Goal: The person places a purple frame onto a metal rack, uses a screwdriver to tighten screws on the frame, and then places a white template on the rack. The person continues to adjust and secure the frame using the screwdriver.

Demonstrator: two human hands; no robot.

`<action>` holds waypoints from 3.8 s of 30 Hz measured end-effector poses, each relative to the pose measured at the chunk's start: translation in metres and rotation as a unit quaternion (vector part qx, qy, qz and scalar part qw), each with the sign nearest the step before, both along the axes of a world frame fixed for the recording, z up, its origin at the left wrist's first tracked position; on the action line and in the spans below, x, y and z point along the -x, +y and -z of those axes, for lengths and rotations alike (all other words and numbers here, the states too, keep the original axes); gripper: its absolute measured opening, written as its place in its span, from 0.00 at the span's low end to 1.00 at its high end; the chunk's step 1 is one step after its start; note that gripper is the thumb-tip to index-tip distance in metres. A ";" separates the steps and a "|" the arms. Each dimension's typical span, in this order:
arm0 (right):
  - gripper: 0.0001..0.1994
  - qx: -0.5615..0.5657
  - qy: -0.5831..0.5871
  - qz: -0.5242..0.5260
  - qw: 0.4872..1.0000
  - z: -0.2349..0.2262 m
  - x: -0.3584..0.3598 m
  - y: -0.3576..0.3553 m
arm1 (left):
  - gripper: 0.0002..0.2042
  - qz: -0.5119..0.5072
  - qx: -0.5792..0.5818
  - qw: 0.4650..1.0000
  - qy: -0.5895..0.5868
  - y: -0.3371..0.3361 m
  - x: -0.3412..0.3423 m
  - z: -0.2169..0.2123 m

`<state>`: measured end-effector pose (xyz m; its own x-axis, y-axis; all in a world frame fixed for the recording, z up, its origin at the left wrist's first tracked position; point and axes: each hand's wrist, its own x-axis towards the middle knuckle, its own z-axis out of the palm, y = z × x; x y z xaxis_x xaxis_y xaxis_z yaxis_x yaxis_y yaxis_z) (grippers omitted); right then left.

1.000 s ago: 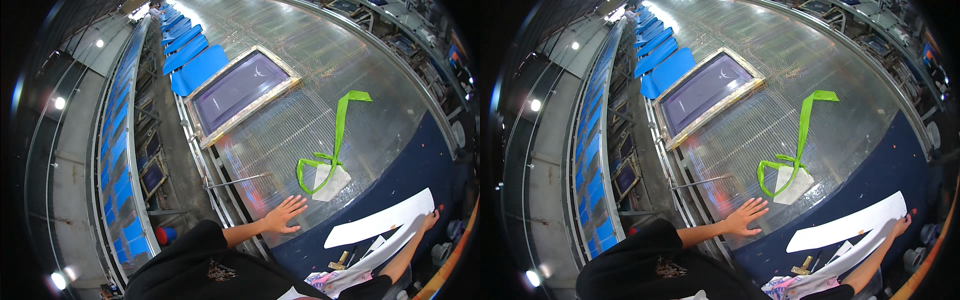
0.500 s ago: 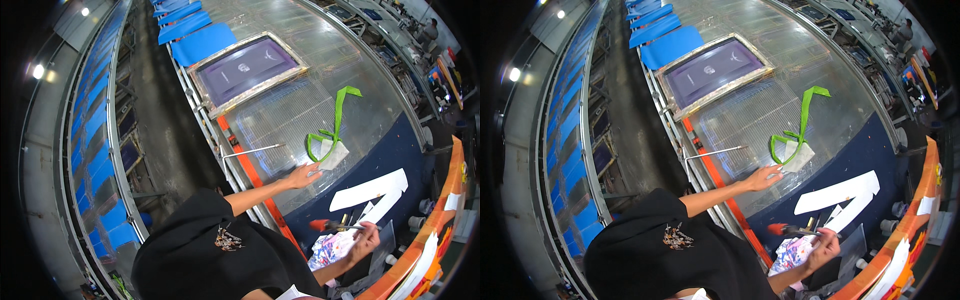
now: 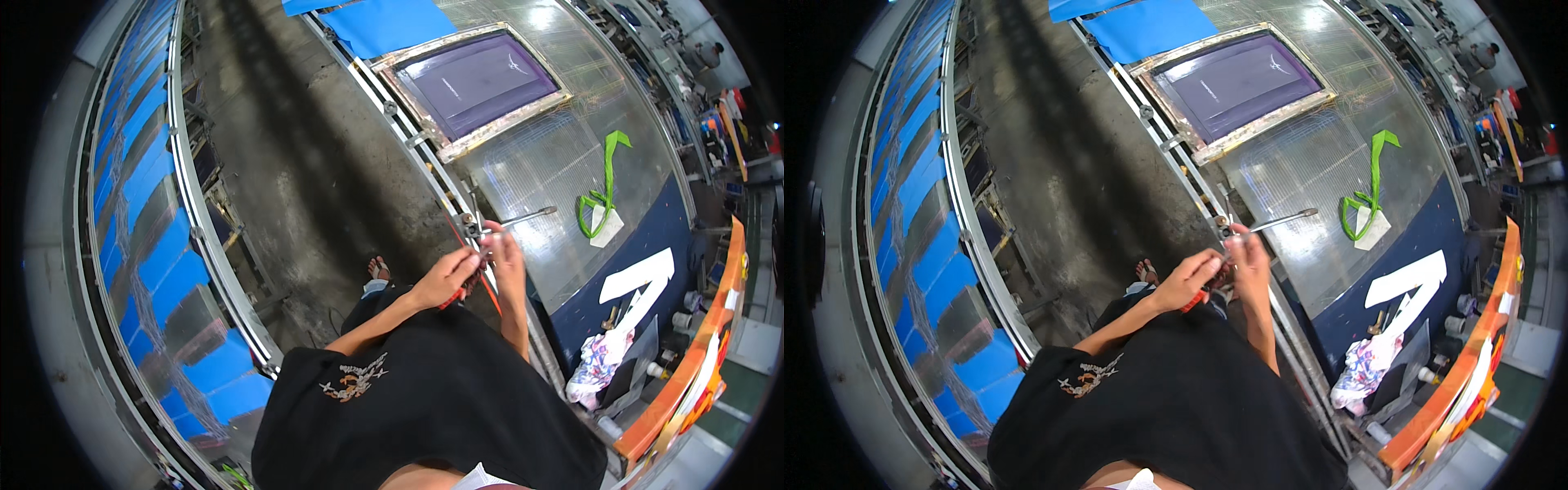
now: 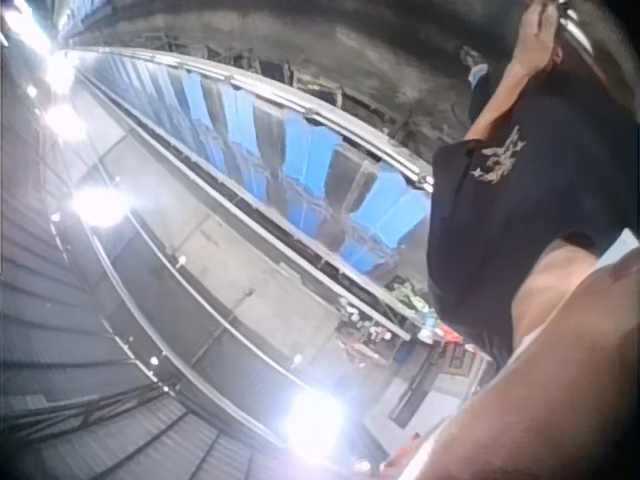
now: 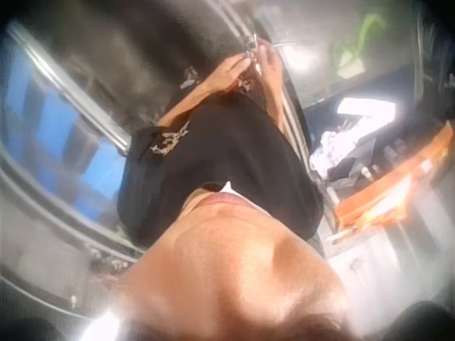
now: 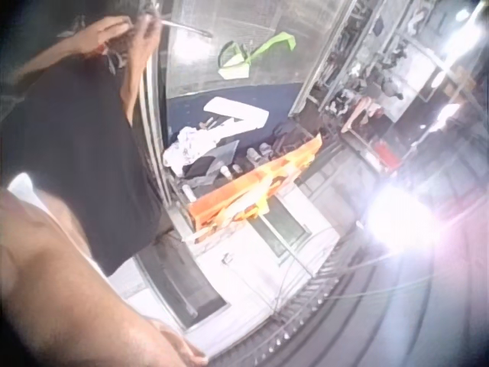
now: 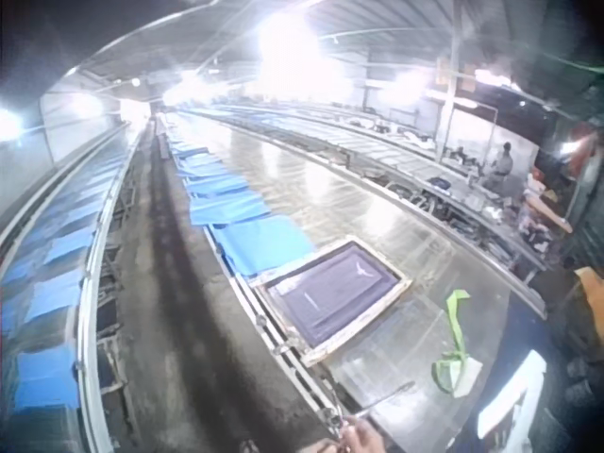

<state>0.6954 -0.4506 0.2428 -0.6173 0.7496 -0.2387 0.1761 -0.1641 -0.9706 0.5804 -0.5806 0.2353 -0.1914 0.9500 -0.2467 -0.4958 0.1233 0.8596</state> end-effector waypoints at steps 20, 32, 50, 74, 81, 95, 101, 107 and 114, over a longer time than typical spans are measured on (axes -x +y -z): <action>0.19 0.189 0.005 0.322 0.928 0.133 0.234 0.071 | 0.10 -0.010 0.086 0.952 0.293 0.098 0.348 0.026; 0.10 0.014 -0.252 0.426 0.869 0.194 0.282 0.098 | 0.24 -0.027 0.182 0.744 0.643 0.260 0.592 0.188; 0.12 -0.021 -0.236 0.611 0.755 0.094 0.337 -0.010 | 0.22 0.176 -0.193 0.799 0.541 0.274 0.561 0.123; 0.14 -0.009 -0.142 0.656 0.741 0.252 0.376 -0.106 | 0.12 0.628 -0.558 0.348 0.416 0.316 0.298 0.173; 0.13 -0.148 -0.406 0.620 0.655 0.215 0.377 -0.103 | 0.16 0.617 -0.570 0.354 0.411 0.315 0.295 0.174; 0.11 -0.088 -0.281 0.557 0.777 0.206 0.350 -0.102 | 0.25 0.602 -0.556 0.399 0.411 0.306 0.298 0.171; 0.17 0.409 0.374 0.369 0.746 0.200 0.290 -0.098 | 0.24 0.605 -0.548 0.402 0.415 0.310 0.293 0.172; 0.19 0.267 0.155 0.402 0.862 0.175 0.297 -0.089 | 0.18 0.613 -0.556 0.385 0.408 0.313 0.301 0.172; 0.06 -0.083 -0.513 0.486 0.703 0.182 0.348 -0.085 | 0.17 0.611 -0.557 0.395 0.401 0.315 0.299 0.177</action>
